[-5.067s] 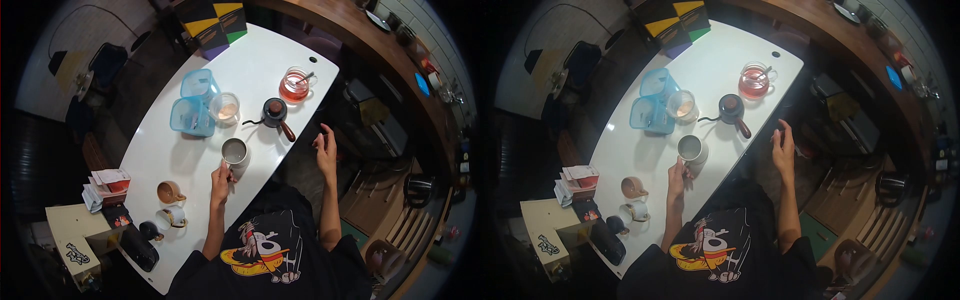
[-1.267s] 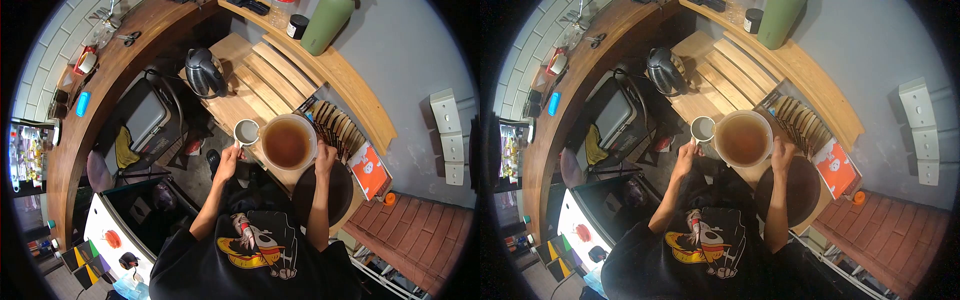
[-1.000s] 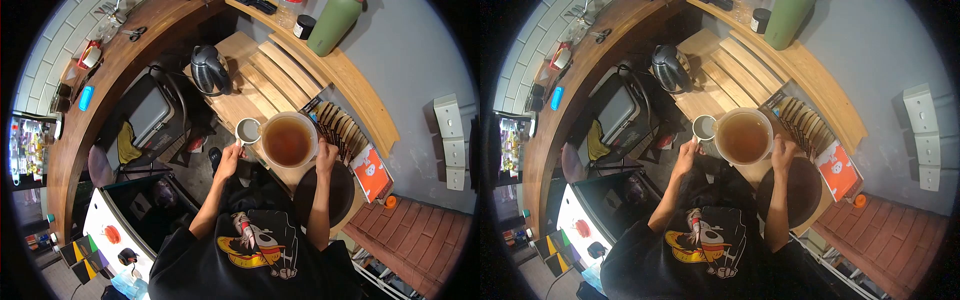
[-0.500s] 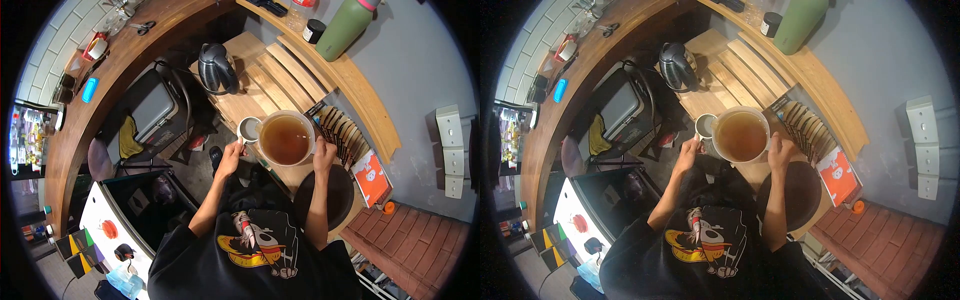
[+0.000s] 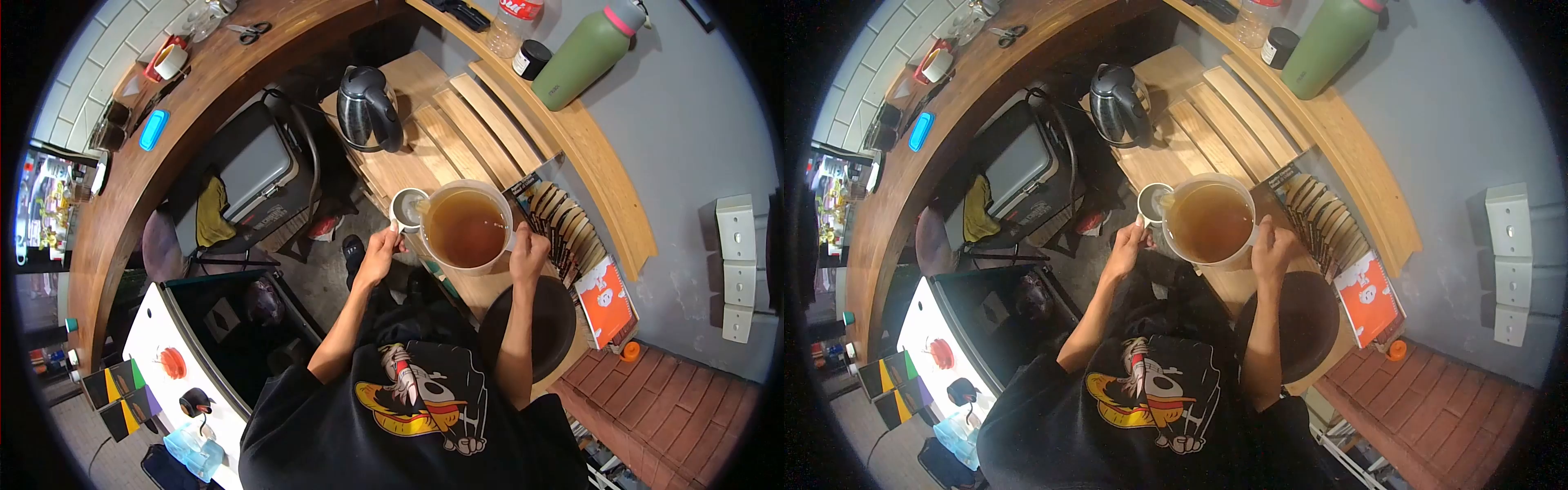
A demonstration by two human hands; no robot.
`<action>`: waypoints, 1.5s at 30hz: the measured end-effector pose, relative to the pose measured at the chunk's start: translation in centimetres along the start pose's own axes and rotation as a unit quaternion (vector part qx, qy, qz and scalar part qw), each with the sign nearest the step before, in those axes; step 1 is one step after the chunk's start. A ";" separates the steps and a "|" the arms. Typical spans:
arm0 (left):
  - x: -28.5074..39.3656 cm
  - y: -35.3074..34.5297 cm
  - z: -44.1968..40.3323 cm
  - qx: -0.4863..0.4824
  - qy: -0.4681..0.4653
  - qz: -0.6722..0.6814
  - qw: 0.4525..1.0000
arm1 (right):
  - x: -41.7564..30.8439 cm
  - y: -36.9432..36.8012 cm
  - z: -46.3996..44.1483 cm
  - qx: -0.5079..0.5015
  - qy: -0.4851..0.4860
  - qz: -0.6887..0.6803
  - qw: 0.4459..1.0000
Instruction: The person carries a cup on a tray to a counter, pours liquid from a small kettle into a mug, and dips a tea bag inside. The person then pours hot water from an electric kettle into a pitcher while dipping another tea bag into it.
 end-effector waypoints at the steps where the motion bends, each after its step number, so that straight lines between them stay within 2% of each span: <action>1: 0.0 0.1 0.0 0.001 0.000 0.000 1.000 | -0.1 -0.1 0.0 0.001 0.006 -0.002 1.000; 23: -0.7 0.7 0.2 0.004 -0.014 0.018 1.000 | -1.3 0.0 0.3 -0.002 0.000 -0.009 1.000; 29: -0.6 0.7 0.2 0.001 -0.022 0.027 0.999 | -0.8 0.4 0.2 -0.013 0.018 0.029 0.999; 37: 0.1 0.0 0.2 -0.012 -0.012 0.012 1.000 | -0.6 0.8 0.4 0.017 -0.002 -0.036 0.999; 41: 0.2 -0.8 0.1 -0.021 -0.016 0.022 0.999 | 2.1 1.5 0.5 0.041 0.013 -0.001 0.999; 45: 1.4 -2.0 0.2 -0.039 -0.016 0.023 0.999 | 5.1 2.6 1.0 0.067 -0.030 0.000 0.997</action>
Point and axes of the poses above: each hand's wrist, its own z-axis away from the middle knuckle, its own y-axis out of the back of the hand, x = y × z, the point moved 2 cm from there along -z, towards the middle knuckle, and after that the axes turned 2 degrees about -y, right-handed, at the moved point
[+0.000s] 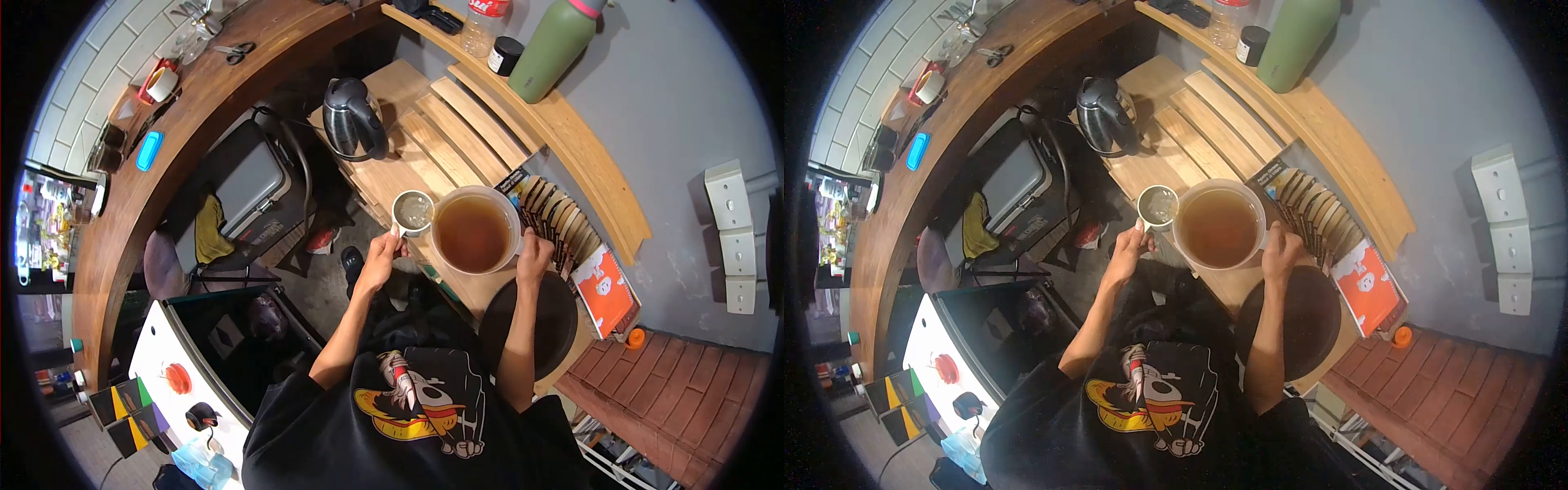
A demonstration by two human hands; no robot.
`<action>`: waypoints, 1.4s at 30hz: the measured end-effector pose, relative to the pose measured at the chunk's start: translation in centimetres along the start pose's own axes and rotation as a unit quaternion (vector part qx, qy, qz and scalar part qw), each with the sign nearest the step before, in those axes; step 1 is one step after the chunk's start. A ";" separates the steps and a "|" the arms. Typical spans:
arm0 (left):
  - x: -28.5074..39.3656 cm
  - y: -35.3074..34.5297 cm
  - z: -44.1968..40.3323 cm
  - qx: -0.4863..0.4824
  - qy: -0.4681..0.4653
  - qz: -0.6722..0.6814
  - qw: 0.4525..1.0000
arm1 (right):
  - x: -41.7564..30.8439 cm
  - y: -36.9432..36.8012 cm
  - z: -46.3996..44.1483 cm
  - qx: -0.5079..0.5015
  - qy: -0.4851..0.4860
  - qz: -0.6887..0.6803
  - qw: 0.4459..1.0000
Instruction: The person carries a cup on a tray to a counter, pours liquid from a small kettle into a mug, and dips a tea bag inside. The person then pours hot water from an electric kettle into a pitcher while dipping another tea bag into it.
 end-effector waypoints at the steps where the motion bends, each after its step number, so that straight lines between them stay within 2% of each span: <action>1: 0.1 -0.3 0.0 -0.003 0.000 0.000 1.000 | 0.6 0.3 0.1 -0.008 -0.030 -0.002 1.000; 4: 0.4 -1.0 -0.1 -0.009 0.004 -0.003 1.000 | 1.8 1.0 0.5 -0.006 -0.066 -0.060 0.996; 8: 0.9 -1.5 0.0 -0.024 -0.007 -0.001 1.000 | 3.2 1.9 1.1 0.021 -0.094 -0.061 0.994; 13: 1.7 -1.8 0.3 -0.023 -0.021 -0.004 1.000 | 5.0 2.5 1.7 0.017 -0.135 -0.097 0.986; 17: 2.1 -0.9 0.9 -0.014 -0.043 -0.026 0.999 | 5.6 3.0 1.9 0.009 -0.129 -0.091 0.987; 20: 2.6 0.3 1.0 -0.006 -0.048 -0.028 0.998 | 5.2 3.4 2.1 -0.005 -0.174 -0.120 0.977; 22: 3.1 0.9 1.4 0.002 -0.042 -0.029 0.999 | 4.1 3.6 2.0 -0.014 -0.160 -0.108 0.981; 26: 4.3 2.8 1.4 0.006 -0.059 -0.027 0.998 | 2.2 4.5 1.8 -0.048 -0.196 -0.057 0.978; 28: 5.1 4.1 1.4 0.012 -0.056 -0.025 0.998 | 2.4 5.2 1.0 -0.071 -0.138 0.044 0.987; 29: 5.6 4.8 1.4 0.013 -0.058 -0.026 0.998 | 2.3 5.4 0.7 -0.051 -0.103 0.044 0.992; 32: 7.5 7.4 1.2 0.030 -0.049 -0.040 0.998 | -2.9 5.3 -0.9 0.037 -0.046 0.093 0.994; 33: 8.1 8.3 1.1 0.028 -0.049 -0.040 0.998 | -4.8 5.0 -1.7 0.045 0.011 0.164 0.985; 36: 9.9 11.8 0.9 0.035 -0.071 -0.054 0.995 | -11.6 0.6 -3.0 0.076 0.064 0.087 0.991; 37: 10.8 12.7 1.0 0.035 -0.064 -0.052 0.996 | -13.1 -1.3 -3.4 0.072 0.073 0.079 0.992; 39: 12.3 15.0 1.3 0.041 -0.064 -0.071 0.995 | -15.8 -5.6 -3.6 0.008 0.014 0.015 1.000; 42: 15.0 18.0 2.3 0.068 -0.070 -0.077 0.992 | -20.4 -14.2 -3.6 -0.083 0.048 -0.096 0.991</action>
Point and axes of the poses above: each hand's wrist, its own z-axis away from the middle knuckle, its own y-axis out of the back of the hand, x = y × z, the point moved 2 cm from there along -z, towards the middle knuckle, and after that the axes turned 2 degrees about -y, right-handed, at the moved point
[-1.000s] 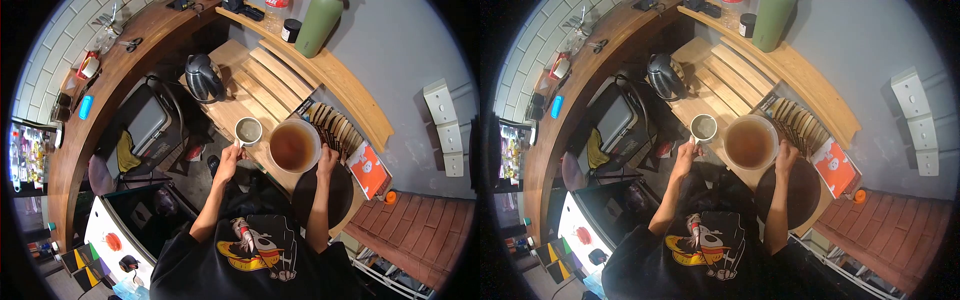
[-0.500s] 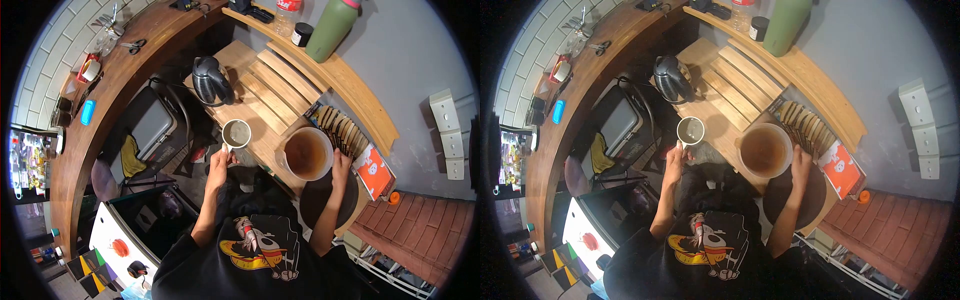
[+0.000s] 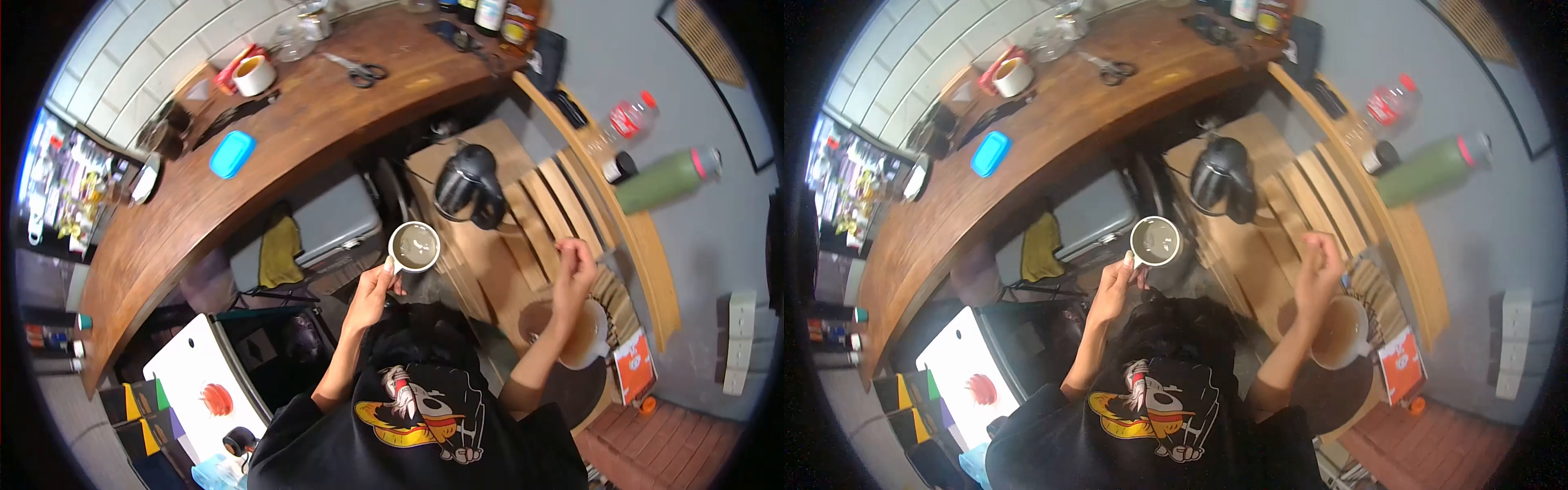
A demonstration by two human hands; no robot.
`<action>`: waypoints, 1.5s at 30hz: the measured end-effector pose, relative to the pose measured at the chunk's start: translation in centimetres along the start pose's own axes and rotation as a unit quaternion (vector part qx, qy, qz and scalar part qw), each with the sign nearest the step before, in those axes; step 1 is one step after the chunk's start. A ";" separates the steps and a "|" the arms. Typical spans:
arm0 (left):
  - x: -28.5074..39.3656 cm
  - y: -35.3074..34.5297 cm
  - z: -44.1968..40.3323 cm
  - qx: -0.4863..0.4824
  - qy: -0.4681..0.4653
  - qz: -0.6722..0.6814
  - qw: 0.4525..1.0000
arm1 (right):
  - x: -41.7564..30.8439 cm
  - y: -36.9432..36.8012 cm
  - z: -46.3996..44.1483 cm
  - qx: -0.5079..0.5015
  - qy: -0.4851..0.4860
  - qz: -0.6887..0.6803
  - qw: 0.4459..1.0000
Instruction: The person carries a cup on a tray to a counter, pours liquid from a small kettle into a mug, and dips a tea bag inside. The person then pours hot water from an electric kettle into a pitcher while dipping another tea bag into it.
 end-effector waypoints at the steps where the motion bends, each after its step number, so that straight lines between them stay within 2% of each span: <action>1: 0.6 1.4 0.2 0.010 0.002 -0.008 1.000 | -1.4 -3.5 -0.2 -0.039 -0.006 -0.045 0.998; 2: 1.4 2.7 0.6 0.026 -0.002 -0.011 1.000 | -2.8 -6.8 -0.3 -0.078 -0.012 -0.090 0.993; 6: 5.1 6.8 2.3 0.074 -0.003 -0.018 0.997 | -5.1 -18.2 -1.0 -0.226 0.072 -0.140 0.961; 8: 6.7 8.4 3.1 0.123 -0.016 0.009 0.992 | -8.5 -22.7 -1.7 -0.284 0.095 -0.148 0.943; 10: 7.8 10.1 4.0 0.150 -0.034 0.011 0.988 | -9.6 -28.6 -3.1 -0.334 0.115 -0.213 0.911; 12: 9.0 11.4 4.9 0.178 -0.057 0.007 0.982 | -11.7 -34.0 -4.9 -0.376 0.125 -0.183 0.900; 14: 10.3 12.3 5.6 0.215 -0.056 0.008 0.975 | -13.9 -39.9 -6.8 -0.376 0.145 -0.202 0.893; 18: 11.2 14.1 6.6 0.272 -0.068 0.028 0.959 | -17.1 -50.8 -10.7 -0.346 0.169 -0.114 0.916; 20: 11.4 14.9 6.9 0.298 -0.082 0.033 0.950 | -18.5 -54.4 -12.0 -0.327 0.197 -0.018 0.924; 22: 11.6 15.6 6.8 0.315 -0.083 0.035 0.945 | -17.6 -58.9 -13.2 -0.266 0.252 0.093 0.926; 27: 12.3 17.1 5.9 0.347 -0.094 0.035 0.932 | -17.7 -59.4 -12.8 -0.268 0.143 0.118 0.945; 28: 12.1 17.4 5.7 0.347 -0.094 0.040 0.932 | -17.7 -59.4 -13.2 -0.268 0.145 0.123 0.945; 30: 12.4 17.9 4.8 0.343 -0.088 0.051 0.934 | -17.6 -59.8 -14.1 -0.427 0.131 0.005 0.895; 31: 12.7 18.1 4.4 0.342 -0.082 0.053 0.934 | -18.7 -59.7 -14.4 -0.457 0.126 -0.085 0.876; 32: 12.7 18.3 4.0 0.342 -0.086 0.049 0.935 | -19.5 -59.1 -14.9 -0.501 0.069 -0.224 0.833; 34: 13.0 18.8 3.1 0.335 -0.092 0.053 0.936 | -23.1 -56.9 -15.9 -0.544 0.107 -0.293 0.779; 37: 13.5 19.4 1.9 0.317 -0.110 0.079 0.939 | -26.3 -55.6 -17.8 -0.570 0.095 -0.297 0.760; 39: 13.6 19.6 1.0 0.313 -0.116 0.080 0.939 | -27.8 -55.4 -18.6 -0.620 0.076 -0.326 0.710; 43: 13.9 19.9 -0.4 0.311 -0.119 0.073 0.940 | -30.3 -53.3 -19.2 -0.592 0.058 -0.341 0.728; 45: 14.1 19.8 -0.9 0.312 -0.118 0.071 0.940 | -31.4 -51.4 -18.8 -0.610 0.062 -0.355 0.706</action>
Point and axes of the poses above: each hand's wrist, its own z-axis away from the middle knuckle, its own y-axis out of the back of the hand, x = y × z, the point moved 2 cm from there along -z, towards the middle knuckle, and after that the axes turned 2 degrees about -y, right-handed, at the moved point
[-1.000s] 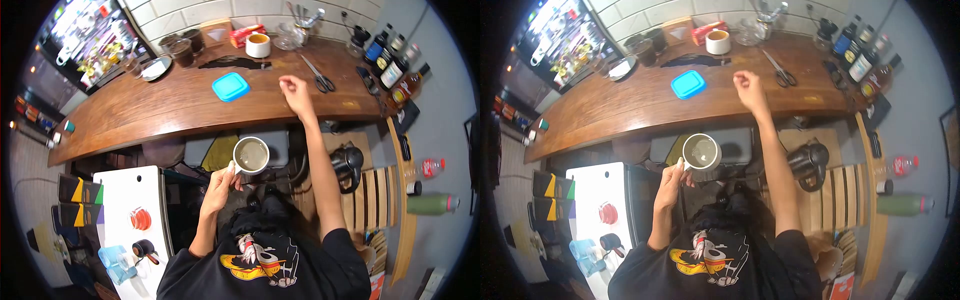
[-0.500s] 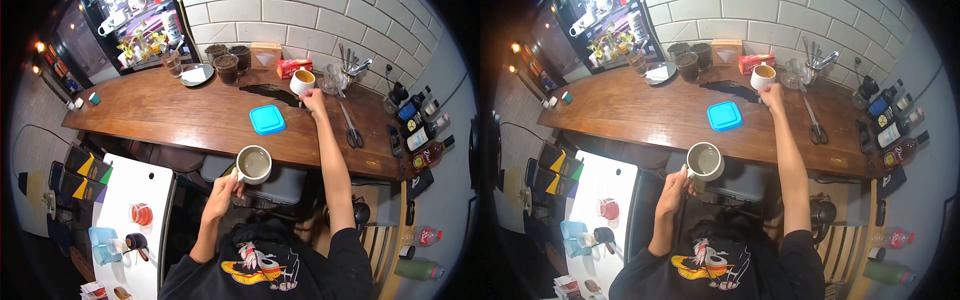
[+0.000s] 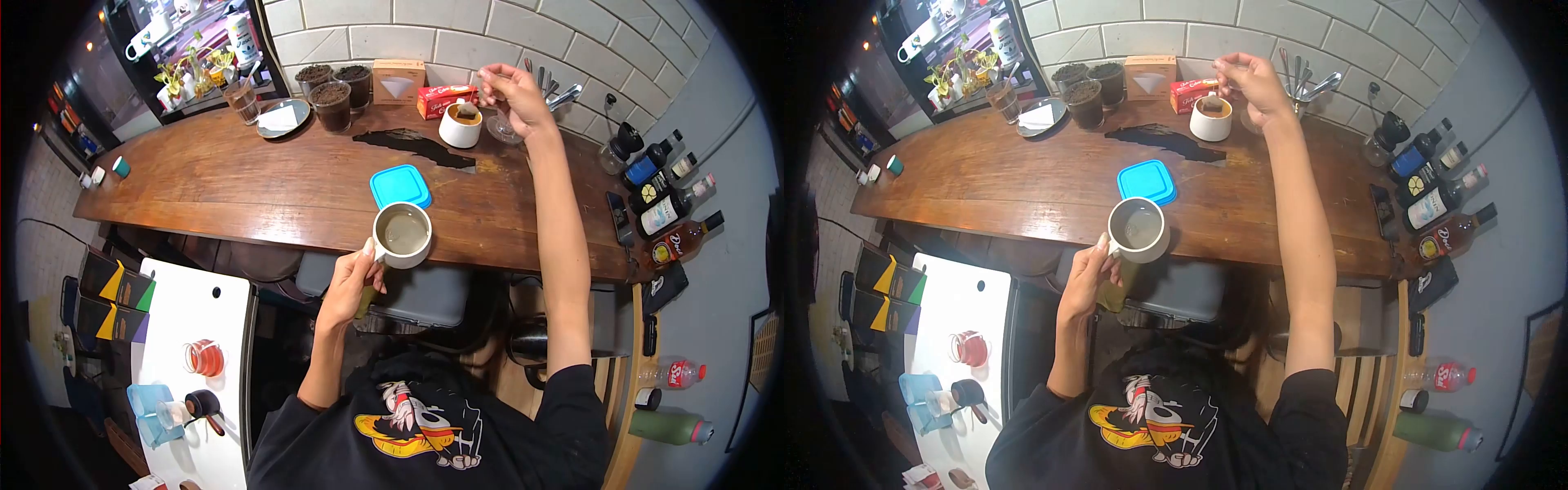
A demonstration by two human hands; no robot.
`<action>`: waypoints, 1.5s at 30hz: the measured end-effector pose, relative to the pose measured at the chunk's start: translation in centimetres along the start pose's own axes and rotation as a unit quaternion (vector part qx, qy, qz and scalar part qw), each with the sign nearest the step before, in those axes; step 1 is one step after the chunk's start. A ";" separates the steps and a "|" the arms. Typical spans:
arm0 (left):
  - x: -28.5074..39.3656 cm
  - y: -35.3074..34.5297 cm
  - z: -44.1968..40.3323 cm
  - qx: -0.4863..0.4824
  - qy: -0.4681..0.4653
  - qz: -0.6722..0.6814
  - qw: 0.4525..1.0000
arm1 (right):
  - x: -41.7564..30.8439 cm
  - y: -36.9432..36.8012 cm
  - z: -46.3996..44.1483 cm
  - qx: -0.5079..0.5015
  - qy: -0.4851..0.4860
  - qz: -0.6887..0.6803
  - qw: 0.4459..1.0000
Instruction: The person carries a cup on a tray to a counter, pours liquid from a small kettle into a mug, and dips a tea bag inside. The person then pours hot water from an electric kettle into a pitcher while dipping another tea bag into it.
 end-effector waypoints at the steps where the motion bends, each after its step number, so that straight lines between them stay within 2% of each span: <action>1: -0.2 -0.1 -0.2 0.003 0.001 0.002 1.000 | -1.0 -0.6 0.6 -0.026 0.010 -0.016 0.999; 6: -1.2 -0.6 -1.0 -0.008 0.009 0.010 1.000 | -4.3 -3.9 4.1 -0.080 0.069 0.021 0.994; 11: -1.6 -1.4 -1.2 0.003 0.021 0.005 1.000 | -5.1 -6.9 7.8 -0.099 0.060 0.053 0.992; 13: -1.8 -1.6 -1.1 0.000 0.021 0.006 1.000 | -4.9 -7.9 9.4 -0.117 0.022 0.060 0.991; 17: -2.2 -1.8 -1.1 -0.009 0.019 0.014 1.000 | -3.4 -9.7 11.9 -0.132 -0.010 0.150 0.980; 19: -2.3 -2.0 -1.1 -0.010 0.023 0.013 1.000 | -2.4 -10.2 13.1 -0.133 0.002 0.222 0.966; 22: -2.7 -2.1 -1.1 -0.012 0.026 0.011 1.000 | -2.2 -10.2 13.8 -0.150 -0.016 0.239 0.959; 24: -2.9 -2.1 -1.1 -0.015 0.024 0.009 1.000 | -3.0 -10.0 14.0 -0.083 0.019 0.244 0.966; 25: -2.9 -2.1 -1.2 -0.013 0.023 0.011 1.000 | -2.9 -9.9 14.0 -0.082 0.019 0.244 0.966; 27: -2.9 -2.3 -1.2 -0.015 0.022 0.013 1.000 | -2.1 -9.5 13.9 -0.090 0.015 0.274 0.957; 28: -2.8 -2.4 -1.2 -0.011 0.027 0.015 0.999 | -1.4 -9.5 13.9 -0.135 0.002 0.283 0.950; 33: -2.8 -2.4 -1.3 -0.010 0.034 0.019 0.999 | -2.9 -9.5 14.2 -0.072 0.045 0.205 0.975; 34: -2.9 -2.3 -1.3 -0.010 0.027 0.013 0.999 | -2.4 -9.4 13.9 -0.073 0.072 0.227 0.968; 35: -2.9 -2.3 -1.4 -0.011 0.020 0.007 1.000 | -1.8 -9.4 14.0 -0.072 0.072 0.227 0.969; 37: -2.7 -2.5 -1.3 -0.011 0.025 0.006 1.000 | -0.7 -9.8 14.0 -0.153 0.029 0.280 0.947; 39: -2.7 -2.5 -1.4 -0.005 0.028 0.007 1.000 | -0.6 -9.8 14.0 -0.151 0.038 0.273 0.949; 41: -2.7 -2.5 -1.4 -0.010 0.015 0.003 1.000 | -1.5 -9.3 14.0 -0.078 0.021 0.182 0.980; 43: -2.9 -2.4 -1.4 -0.008 0.021 0.006 1.000 | -1.8 -9.5 14.1 -0.080 0.037 0.189 0.978; 45: -2.9 -2.4 -1.4 -0.011 0.027 0.009 1.000 | -0.1 -9.7 14.1 -0.124 0.020 0.221 0.967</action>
Point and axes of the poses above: each hand's wrist, its own z-axis away from the middle knuckle, its own y-axis out of the back of the hand, x = y × z, the point moved 2 cm from there along -z, towards the middle knuckle, and after that the axes turned 2 degrees about -y, right-handed, at the moved point
